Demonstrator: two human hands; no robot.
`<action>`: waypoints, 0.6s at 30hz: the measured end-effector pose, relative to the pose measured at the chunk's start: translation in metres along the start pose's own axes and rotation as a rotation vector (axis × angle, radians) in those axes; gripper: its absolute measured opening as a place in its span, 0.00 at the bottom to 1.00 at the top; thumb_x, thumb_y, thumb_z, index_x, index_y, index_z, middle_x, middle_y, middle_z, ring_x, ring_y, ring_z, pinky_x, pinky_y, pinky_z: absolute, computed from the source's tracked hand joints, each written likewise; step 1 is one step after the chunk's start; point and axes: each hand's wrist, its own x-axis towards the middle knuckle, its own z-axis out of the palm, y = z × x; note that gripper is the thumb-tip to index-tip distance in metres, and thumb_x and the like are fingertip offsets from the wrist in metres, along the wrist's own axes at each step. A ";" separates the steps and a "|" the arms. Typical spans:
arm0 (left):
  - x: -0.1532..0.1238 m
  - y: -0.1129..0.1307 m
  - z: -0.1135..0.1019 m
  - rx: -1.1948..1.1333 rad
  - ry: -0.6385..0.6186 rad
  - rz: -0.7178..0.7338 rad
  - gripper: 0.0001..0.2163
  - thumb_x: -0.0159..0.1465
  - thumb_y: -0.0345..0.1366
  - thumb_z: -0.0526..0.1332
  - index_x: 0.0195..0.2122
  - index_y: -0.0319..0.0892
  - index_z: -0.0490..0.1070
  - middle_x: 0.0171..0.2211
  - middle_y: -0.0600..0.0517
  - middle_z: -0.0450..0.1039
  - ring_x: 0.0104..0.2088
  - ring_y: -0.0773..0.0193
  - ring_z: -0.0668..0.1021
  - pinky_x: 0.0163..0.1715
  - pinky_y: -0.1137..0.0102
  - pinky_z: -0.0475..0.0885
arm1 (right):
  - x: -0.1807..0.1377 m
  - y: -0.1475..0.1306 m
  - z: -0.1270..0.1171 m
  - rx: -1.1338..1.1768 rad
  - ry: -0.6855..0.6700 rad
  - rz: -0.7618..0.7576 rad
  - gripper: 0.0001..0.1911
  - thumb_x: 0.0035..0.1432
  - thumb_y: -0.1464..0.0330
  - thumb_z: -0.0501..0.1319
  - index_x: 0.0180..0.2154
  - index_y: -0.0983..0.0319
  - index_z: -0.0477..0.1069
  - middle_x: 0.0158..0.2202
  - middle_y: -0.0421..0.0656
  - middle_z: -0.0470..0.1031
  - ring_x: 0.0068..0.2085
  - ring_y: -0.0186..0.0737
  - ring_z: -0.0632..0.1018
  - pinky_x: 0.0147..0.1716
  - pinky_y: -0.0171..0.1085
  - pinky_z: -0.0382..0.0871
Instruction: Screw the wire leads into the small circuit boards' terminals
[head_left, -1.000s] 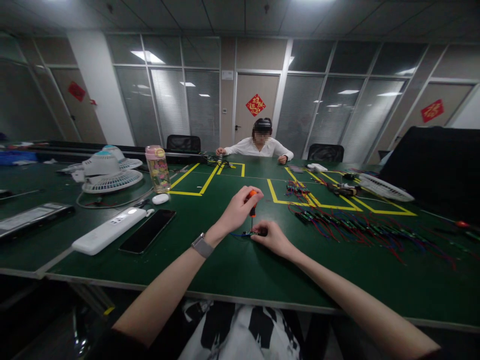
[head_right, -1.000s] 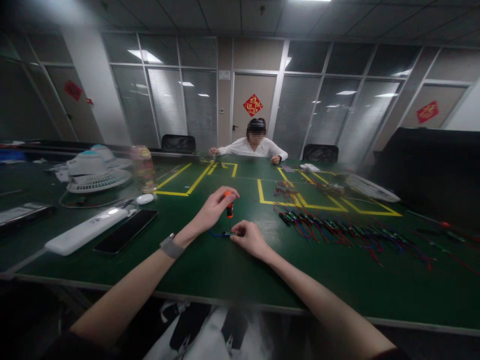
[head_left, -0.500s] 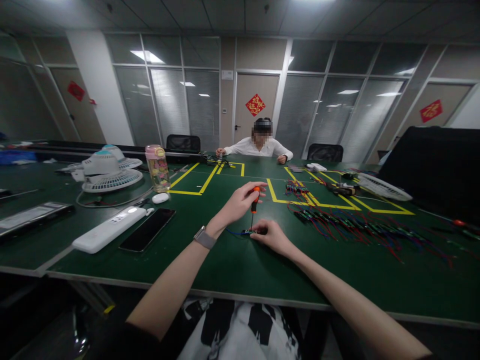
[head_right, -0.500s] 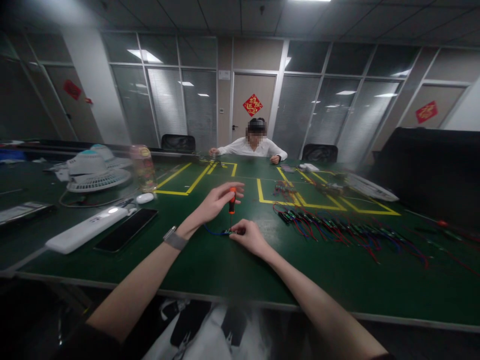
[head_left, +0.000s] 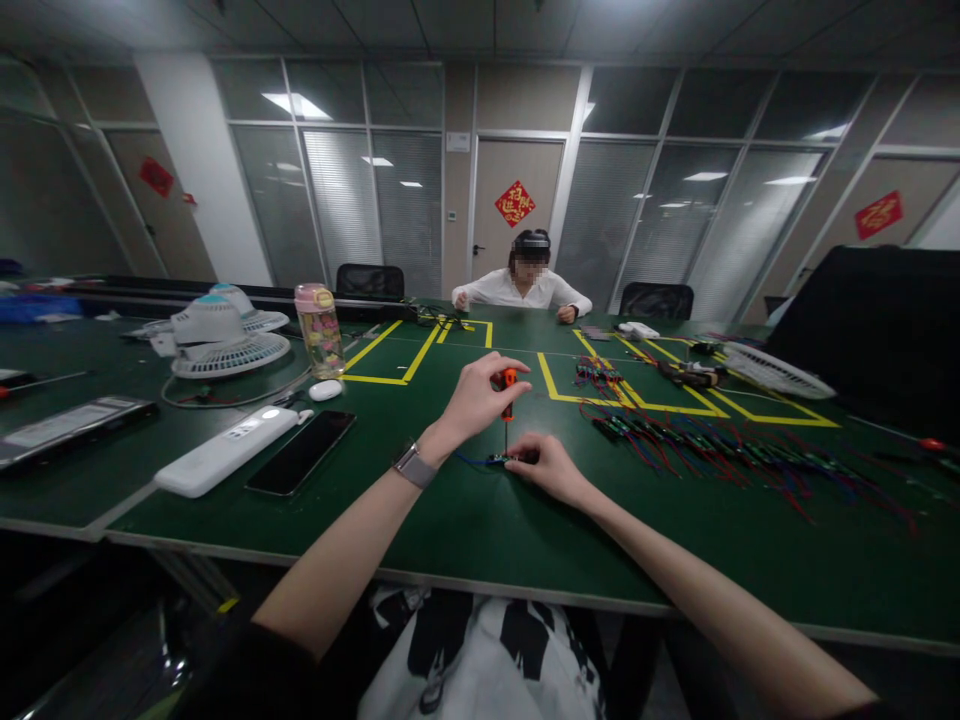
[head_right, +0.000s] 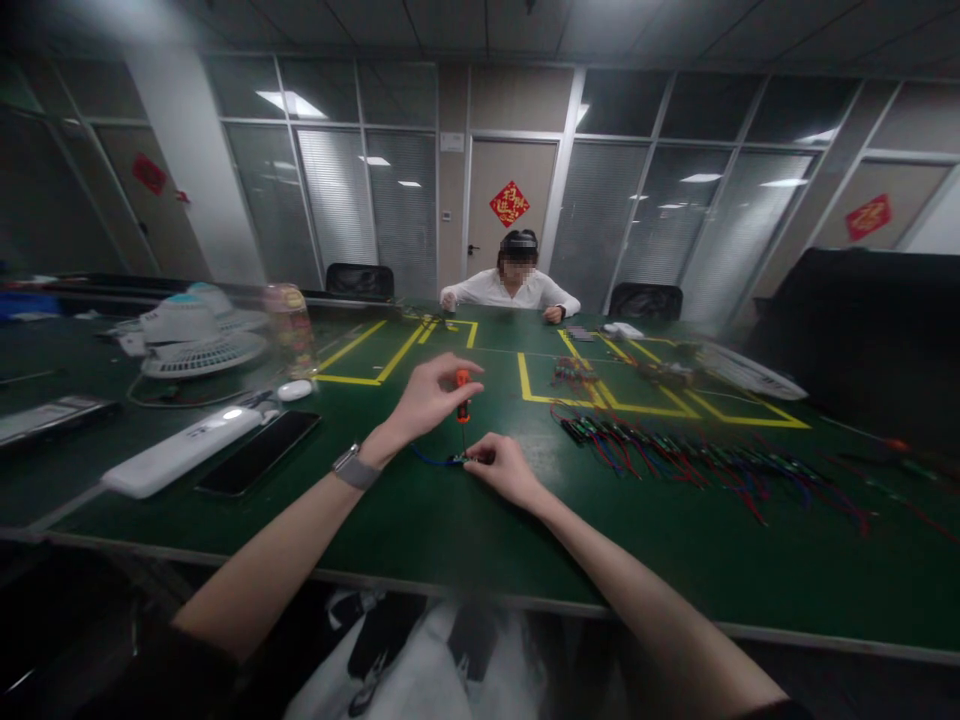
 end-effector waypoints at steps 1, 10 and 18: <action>0.000 0.000 0.000 0.073 0.023 0.034 0.08 0.57 0.37 0.65 0.36 0.41 0.75 0.31 0.52 0.70 0.31 0.67 0.74 0.34 0.72 0.69 | 0.000 0.000 0.000 -0.003 0.002 -0.002 0.07 0.49 0.71 0.64 0.33 0.65 0.78 0.30 0.43 0.75 0.31 0.36 0.73 0.32 0.34 0.65; 0.002 0.004 0.013 0.022 -0.013 0.041 0.12 0.61 0.42 0.61 0.43 0.43 0.75 0.32 0.53 0.63 0.31 0.68 0.70 0.34 0.72 0.67 | -0.001 -0.003 -0.002 -0.009 -0.014 -0.061 0.05 0.50 0.71 0.65 0.32 0.64 0.78 0.29 0.42 0.73 0.29 0.34 0.70 0.29 0.33 0.64; -0.004 -0.001 0.010 -0.393 -0.111 -0.039 0.14 0.67 0.38 0.52 0.49 0.42 0.71 0.39 0.49 0.68 0.34 0.69 0.76 0.36 0.73 0.73 | -0.001 -0.006 -0.004 -0.020 -0.017 -0.072 0.06 0.50 0.71 0.65 0.33 0.64 0.78 0.28 0.40 0.71 0.29 0.34 0.70 0.30 0.33 0.64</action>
